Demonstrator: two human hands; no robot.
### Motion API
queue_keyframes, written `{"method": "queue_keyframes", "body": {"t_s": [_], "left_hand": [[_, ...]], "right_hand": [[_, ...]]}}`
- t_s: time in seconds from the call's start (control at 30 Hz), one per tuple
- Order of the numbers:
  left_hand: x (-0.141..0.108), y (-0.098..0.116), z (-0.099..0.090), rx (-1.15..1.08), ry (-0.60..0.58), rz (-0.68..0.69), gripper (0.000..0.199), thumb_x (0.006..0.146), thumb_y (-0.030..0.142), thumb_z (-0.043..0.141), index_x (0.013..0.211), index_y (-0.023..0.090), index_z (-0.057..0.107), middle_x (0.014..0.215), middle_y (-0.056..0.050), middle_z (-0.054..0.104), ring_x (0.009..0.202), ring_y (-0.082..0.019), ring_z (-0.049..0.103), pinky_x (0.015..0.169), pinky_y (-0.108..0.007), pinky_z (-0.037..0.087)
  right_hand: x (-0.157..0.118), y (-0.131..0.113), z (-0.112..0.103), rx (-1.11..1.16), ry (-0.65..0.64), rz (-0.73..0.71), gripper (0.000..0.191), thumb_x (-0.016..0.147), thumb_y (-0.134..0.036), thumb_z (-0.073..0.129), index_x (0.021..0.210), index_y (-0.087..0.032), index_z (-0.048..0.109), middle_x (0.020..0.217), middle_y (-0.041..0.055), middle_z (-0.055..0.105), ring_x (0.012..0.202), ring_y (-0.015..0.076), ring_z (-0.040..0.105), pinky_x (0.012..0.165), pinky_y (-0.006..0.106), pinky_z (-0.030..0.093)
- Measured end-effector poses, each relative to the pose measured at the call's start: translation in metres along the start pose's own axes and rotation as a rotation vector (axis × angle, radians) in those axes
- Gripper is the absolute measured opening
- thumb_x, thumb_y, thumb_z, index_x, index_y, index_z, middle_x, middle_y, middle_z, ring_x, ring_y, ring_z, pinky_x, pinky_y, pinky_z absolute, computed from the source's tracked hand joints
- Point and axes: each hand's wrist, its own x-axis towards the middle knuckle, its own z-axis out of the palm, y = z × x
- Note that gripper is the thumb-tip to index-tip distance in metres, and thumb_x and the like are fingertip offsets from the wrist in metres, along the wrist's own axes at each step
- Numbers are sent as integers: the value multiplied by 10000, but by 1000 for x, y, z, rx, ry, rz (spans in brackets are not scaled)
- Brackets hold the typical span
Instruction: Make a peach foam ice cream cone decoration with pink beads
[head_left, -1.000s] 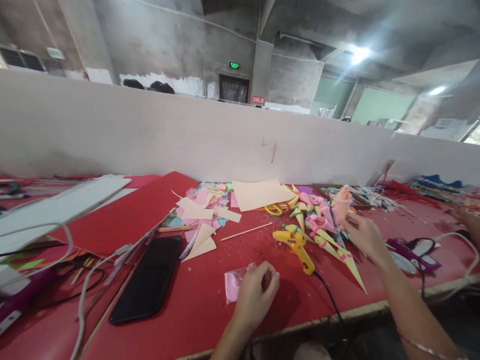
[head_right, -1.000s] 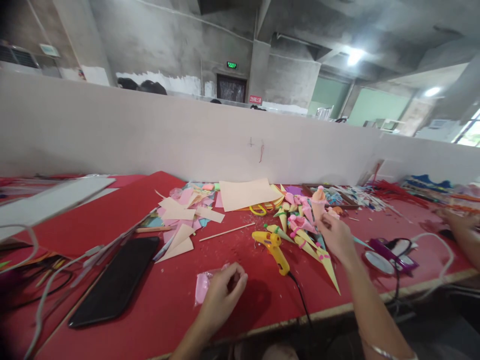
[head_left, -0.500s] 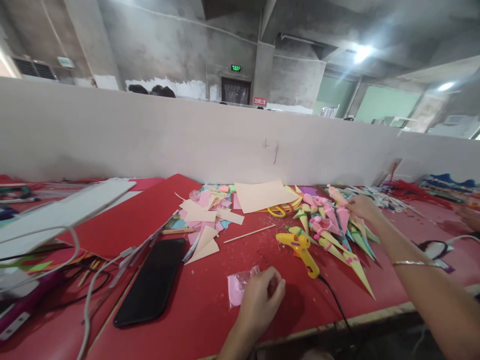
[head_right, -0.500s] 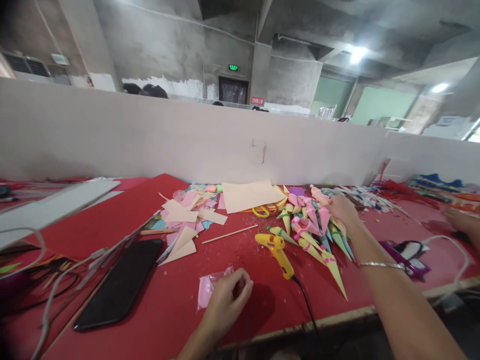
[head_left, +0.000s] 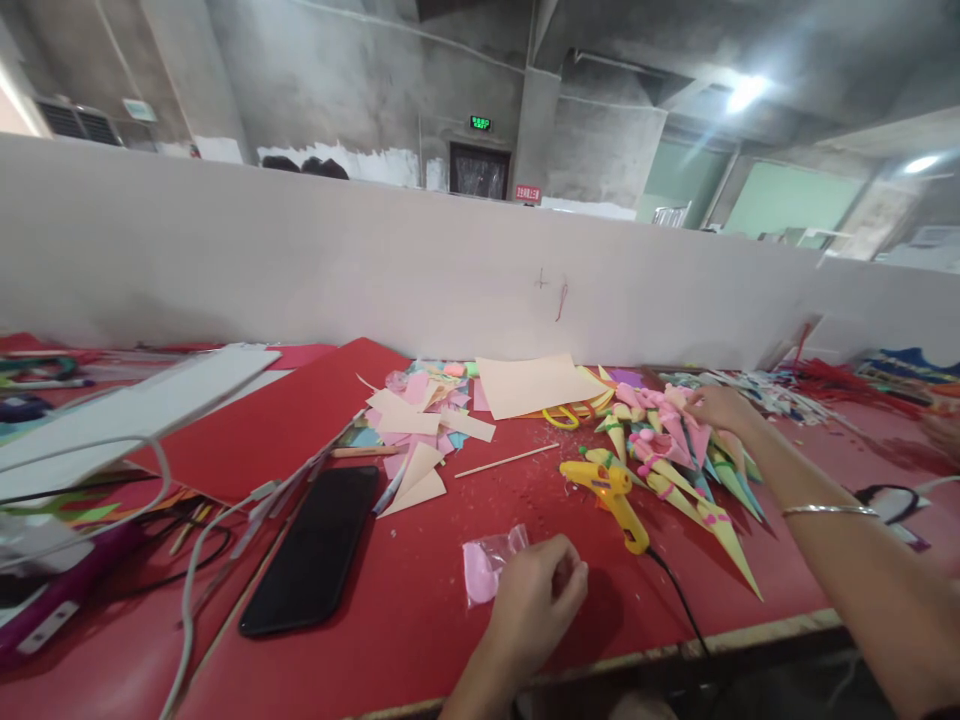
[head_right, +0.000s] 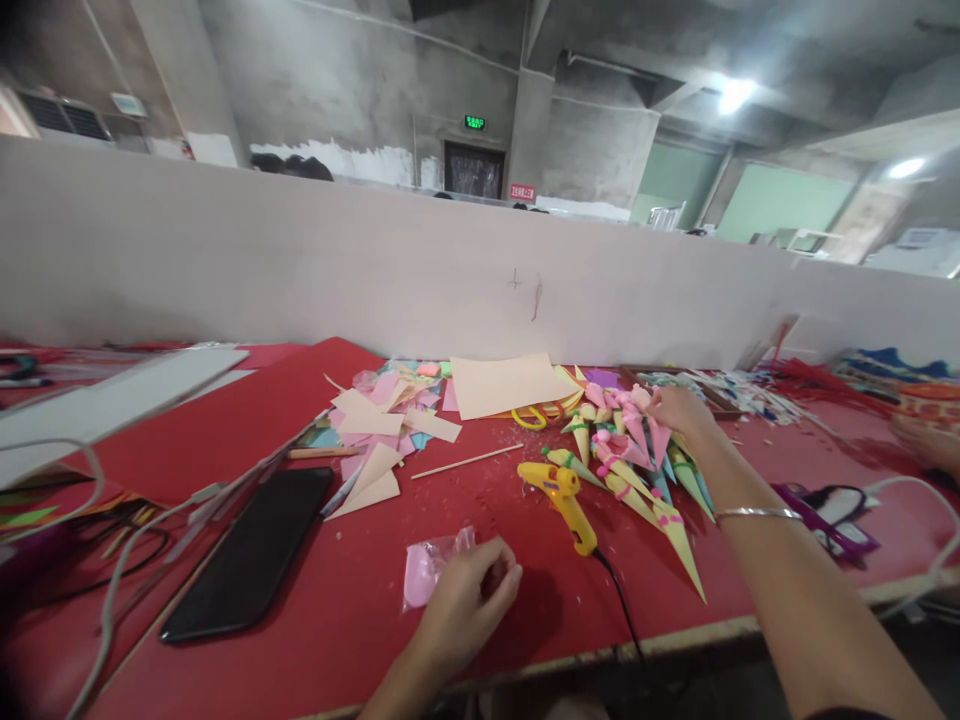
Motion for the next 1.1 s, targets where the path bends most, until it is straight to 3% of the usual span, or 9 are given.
{"method": "queue_keyframes", "body": {"t_s": [0.13,0.23,0.37,0.5,0.63,0.83,1.1], "left_hand": [[-2,-1,2,50,0,5,163,784,234,411,659,179,498,571,18,502,525,-106,424,488,-214,245],[-3,2,2,113,-8,6,136,778,221,429,678,180,511,613,4,543,556,-119,463,506,-219,271],[-2,5,2,205,26,64,121,770,190,442,703,174,542,735,-35,591,702,-158,512,649,-261,366],[-1,2,3,313,41,54,106,752,186,473,764,182,578,834,-48,596,823,-199,508,859,-394,356],[-2,-4,7,440,-21,24,110,716,165,505,775,175,597,865,-52,586,880,-218,491,957,-483,278],[-3,-5,8,490,-23,34,127,740,184,489,803,178,598,889,-51,583,898,-216,482,936,-475,317],[-3,-4,8,495,-46,-5,122,752,226,510,812,187,608,917,-37,601,914,-207,505,947,-463,333]], "right_hand": [[3,-13,-14,-177,-275,-2,250,844,-311,509,1039,-162,553,1047,60,585,886,154,585,750,336,499],[11,-35,-25,-257,-320,-54,214,846,-325,501,977,-176,581,981,44,610,845,139,595,719,304,491],[22,-88,-29,-253,-340,-267,215,832,-218,468,926,-128,639,895,94,667,871,185,608,717,275,422],[21,-150,-11,-233,-420,-514,221,812,-198,504,1004,-185,613,952,53,662,867,151,603,741,242,429],[8,-191,20,-296,-546,-681,257,854,-311,490,1060,-169,546,1108,69,566,937,165,569,804,371,482],[-5,-205,54,-466,-616,-723,293,851,-309,495,1106,-166,521,1145,83,542,966,180,560,816,384,482],[-4,-195,70,-500,-637,-668,289,854,-310,490,1106,-172,520,1146,78,542,965,178,560,815,386,482]]}}
